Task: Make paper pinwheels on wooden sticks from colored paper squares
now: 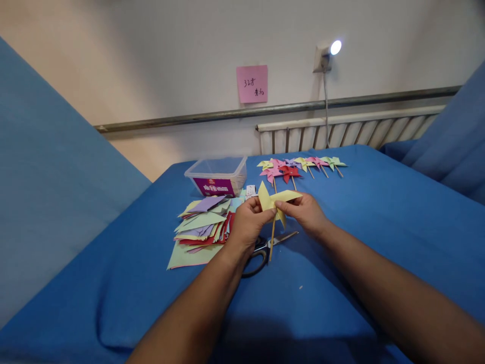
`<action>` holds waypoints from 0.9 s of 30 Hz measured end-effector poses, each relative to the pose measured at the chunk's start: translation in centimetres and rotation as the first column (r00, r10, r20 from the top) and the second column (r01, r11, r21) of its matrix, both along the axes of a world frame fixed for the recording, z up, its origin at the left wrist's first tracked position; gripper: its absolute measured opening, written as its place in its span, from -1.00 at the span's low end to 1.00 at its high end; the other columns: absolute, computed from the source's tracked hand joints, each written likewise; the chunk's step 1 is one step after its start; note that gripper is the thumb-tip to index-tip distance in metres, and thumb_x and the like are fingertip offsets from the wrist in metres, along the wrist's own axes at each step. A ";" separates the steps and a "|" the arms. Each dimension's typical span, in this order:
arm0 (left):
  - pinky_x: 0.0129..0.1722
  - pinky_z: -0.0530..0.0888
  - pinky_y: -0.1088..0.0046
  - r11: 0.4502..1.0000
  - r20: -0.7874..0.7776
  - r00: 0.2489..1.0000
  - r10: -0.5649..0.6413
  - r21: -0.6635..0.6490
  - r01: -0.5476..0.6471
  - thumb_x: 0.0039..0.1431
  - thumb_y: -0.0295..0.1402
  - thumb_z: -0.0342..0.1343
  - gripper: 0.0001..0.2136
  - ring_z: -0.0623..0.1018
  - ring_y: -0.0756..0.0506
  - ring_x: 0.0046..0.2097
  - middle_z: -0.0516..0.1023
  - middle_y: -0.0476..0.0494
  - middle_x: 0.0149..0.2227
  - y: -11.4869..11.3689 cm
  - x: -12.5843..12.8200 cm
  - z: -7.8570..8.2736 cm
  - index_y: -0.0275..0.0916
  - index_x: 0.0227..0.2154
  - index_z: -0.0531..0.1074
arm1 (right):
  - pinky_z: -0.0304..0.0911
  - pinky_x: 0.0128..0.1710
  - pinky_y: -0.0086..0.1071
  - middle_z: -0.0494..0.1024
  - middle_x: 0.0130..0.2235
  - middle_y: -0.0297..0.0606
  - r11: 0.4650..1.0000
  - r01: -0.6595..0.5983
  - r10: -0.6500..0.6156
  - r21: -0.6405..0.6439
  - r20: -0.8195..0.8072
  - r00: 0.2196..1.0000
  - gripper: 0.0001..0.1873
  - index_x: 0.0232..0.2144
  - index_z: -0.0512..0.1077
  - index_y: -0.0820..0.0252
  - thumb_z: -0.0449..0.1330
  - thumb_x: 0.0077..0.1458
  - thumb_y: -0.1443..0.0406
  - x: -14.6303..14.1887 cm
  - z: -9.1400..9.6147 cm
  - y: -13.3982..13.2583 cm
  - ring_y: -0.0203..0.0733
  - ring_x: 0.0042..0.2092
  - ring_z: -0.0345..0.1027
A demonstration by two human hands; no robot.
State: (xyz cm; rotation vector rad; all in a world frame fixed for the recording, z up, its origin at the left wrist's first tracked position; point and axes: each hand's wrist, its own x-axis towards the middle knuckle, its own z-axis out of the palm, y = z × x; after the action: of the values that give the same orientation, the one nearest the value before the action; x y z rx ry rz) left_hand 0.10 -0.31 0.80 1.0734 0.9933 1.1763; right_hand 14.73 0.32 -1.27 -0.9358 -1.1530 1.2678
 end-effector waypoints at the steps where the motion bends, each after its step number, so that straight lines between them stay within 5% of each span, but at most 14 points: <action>1: -0.26 0.46 0.45 1.000 0.003 1.000 0.002 0.002 -0.002 -0.33 -0.39 0.43 -0.61 0.57 -0.05 -0.36 0.63 -0.15 -0.35 0.0 0.0 0.0 -0.35 -0.34 0.51 | 0.36 -0.24 -0.26 0.64 -0.33 -0.21 1.000 0.001 -0.001 0.007 0.004 1.000 -0.68 -0.35 0.54 0.22 0.37 -0.19 0.18 -0.1 -0.1 0.0 -0.14 -0.32 0.49; 9: -0.28 0.46 0.46 0.999 0.021 0.999 0.034 0.013 -0.034 -0.34 -0.44 0.41 -0.63 0.57 -0.04 -0.39 0.64 -0.12 -0.37 0.0 0.1 -0.1 -0.33 -0.35 0.51 | 0.37 -0.19 -0.24 0.64 -0.33 -0.22 0.997 0.046 -0.047 0.066 0.009 0.999 -0.72 -0.36 0.54 0.20 0.35 -0.16 0.18 -0.7 -1.1 0.4 -0.13 -0.30 0.49; 27: -0.30 0.47 0.45 0.999 0.037 0.999 0.016 -0.046 -0.014 -0.35 -0.42 0.43 -0.62 0.57 -0.04 -0.40 0.63 -0.16 -0.39 0.2 -0.1 -0.3 -0.35 -0.36 0.49 | 0.35 -0.13 -0.22 0.63 -0.33 -0.25 0.995 -0.085 0.085 0.049 0.009 0.996 -0.69 -0.35 0.55 0.20 0.38 -0.20 0.18 0.2 -0.3 0.5 -0.15 -0.25 0.48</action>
State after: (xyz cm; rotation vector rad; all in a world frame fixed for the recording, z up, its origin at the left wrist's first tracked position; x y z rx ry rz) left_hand 0.05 -0.12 0.53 1.0062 0.9957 1.1769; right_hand 14.97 0.80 -1.57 -0.8628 -1.2351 1.2992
